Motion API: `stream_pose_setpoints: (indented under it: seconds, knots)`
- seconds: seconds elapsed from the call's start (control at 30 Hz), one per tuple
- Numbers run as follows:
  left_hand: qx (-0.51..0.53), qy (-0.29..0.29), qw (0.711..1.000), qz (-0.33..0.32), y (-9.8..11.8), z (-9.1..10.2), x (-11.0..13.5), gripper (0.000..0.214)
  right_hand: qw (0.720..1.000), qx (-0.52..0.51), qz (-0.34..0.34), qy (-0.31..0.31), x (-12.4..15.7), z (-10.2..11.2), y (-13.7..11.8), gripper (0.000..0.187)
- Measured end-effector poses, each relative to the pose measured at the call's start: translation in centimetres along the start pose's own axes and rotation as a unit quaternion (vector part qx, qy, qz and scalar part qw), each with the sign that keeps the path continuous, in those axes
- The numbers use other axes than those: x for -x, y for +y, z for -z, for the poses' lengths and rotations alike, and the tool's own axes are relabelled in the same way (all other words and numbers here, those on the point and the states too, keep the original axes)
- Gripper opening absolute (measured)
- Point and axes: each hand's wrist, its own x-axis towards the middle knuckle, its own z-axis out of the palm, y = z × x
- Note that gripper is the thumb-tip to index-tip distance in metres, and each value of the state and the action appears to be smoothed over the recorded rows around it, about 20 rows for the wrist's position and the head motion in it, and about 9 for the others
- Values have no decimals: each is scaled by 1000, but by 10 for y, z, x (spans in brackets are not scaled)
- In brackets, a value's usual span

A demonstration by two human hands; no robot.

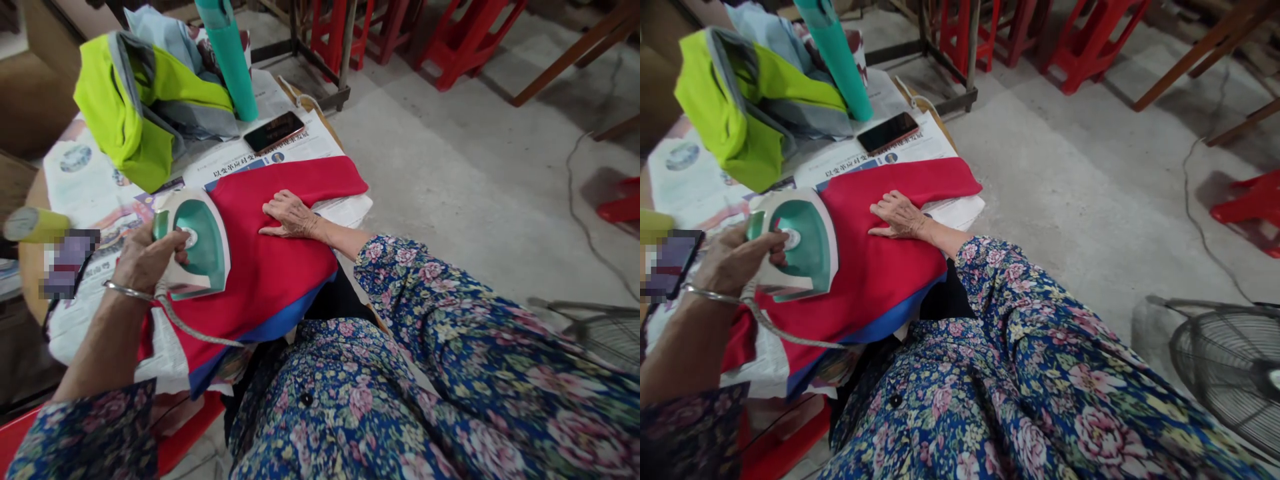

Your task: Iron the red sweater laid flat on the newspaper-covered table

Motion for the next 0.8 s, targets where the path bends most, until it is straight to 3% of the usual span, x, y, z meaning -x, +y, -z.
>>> stream_pose_setpoints:
  seconds: [0.2,0.33,0.47,0.8]
  knots:
    - [69,28,995,73,-7,1,44,45,1000,6,9,10,-1,-3,1,63]
    - [38,-8,998,41,-10,4,52,45,1000,6,12,19,0,-5,1,60]
    - [-47,-85,995,-24,-9,7,40,45,1000,1,3,11,1,-4,-1,59]
    - [-111,-135,981,-85,18,-14,-16,37,1000,-7,-1,0,3,0,0,59]
